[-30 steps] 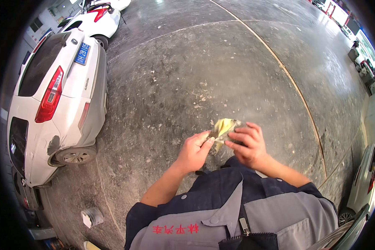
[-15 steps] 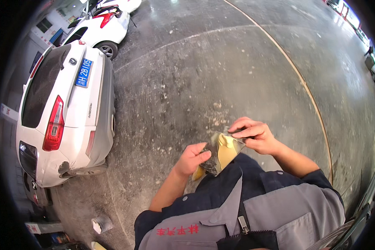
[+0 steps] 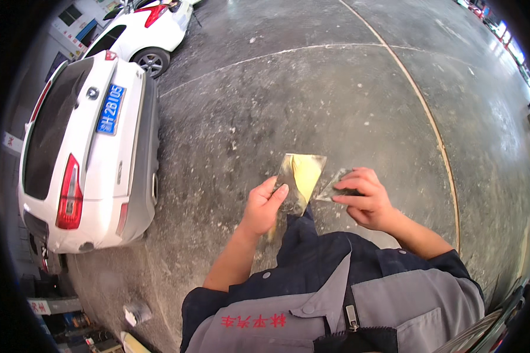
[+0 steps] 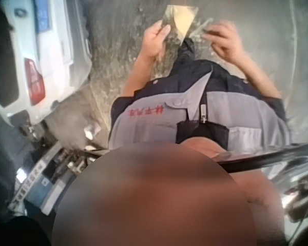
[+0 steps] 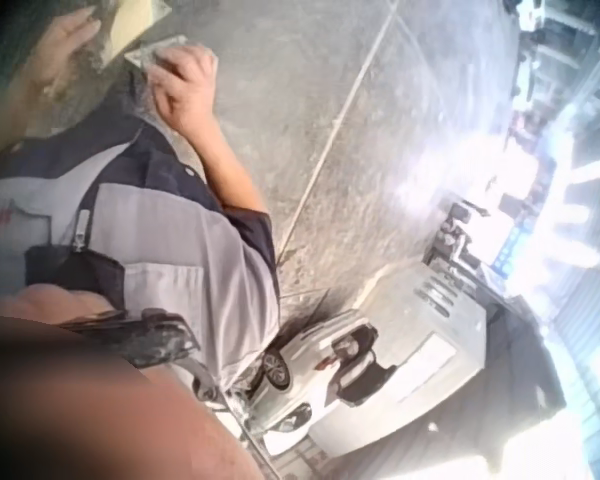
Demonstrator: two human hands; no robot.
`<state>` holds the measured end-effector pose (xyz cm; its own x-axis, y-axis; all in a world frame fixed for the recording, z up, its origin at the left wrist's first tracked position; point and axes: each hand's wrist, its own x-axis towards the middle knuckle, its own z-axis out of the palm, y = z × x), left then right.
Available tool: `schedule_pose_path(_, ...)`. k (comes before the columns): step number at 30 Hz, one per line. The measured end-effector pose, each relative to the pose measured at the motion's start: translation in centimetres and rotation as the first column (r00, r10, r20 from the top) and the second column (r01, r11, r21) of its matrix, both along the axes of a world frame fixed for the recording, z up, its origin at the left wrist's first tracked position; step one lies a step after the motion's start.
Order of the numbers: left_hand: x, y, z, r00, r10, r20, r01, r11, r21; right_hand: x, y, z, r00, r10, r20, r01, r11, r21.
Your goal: The person mixes a yellow paste on a metal spreader, then walks to a white car and applies the paste to the rear bumper area using the spreader. The person smooths the filler along the bumper surface.
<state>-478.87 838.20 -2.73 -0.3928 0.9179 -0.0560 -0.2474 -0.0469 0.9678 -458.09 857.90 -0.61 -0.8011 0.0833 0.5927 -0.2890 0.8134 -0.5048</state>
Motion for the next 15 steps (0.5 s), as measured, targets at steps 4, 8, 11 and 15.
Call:
schedule_pose_path(4, -6.6, 7.3, -2.0, 0.880, -0.272, 0.389, 0.254, 0.962, 0.098, -6.1, 8.2, 0.6, 0.956, 0.234, -0.175, -0.291, 0.819, -0.495)
schedule_pose_path(8, -13.7, 15.6, -2.6, 0.827, -0.438, 0.351, 0.388, 0.898, 0.207, -14.7, 15.9, 0.1, 0.959, 0.270, -0.085, -0.252, 0.677, -0.692)
schedule_pose_path(11, -20.4, 21.2, -0.7, 0.921, -0.386, 0.049, 0.381, 0.920, 0.093, -19.4, 23.0, 1.1, 0.995, 0.029, 0.091, 0.011, 0.912, -0.410)
schedule_pose_path(15, -26.5, 28.0, 0.9, 0.842, -0.211, -0.497, 0.210, 0.976, -0.058, -23.8, 27.9, 2.3, 0.984, -0.179, -0.026, 0.176, 0.981, -0.086)
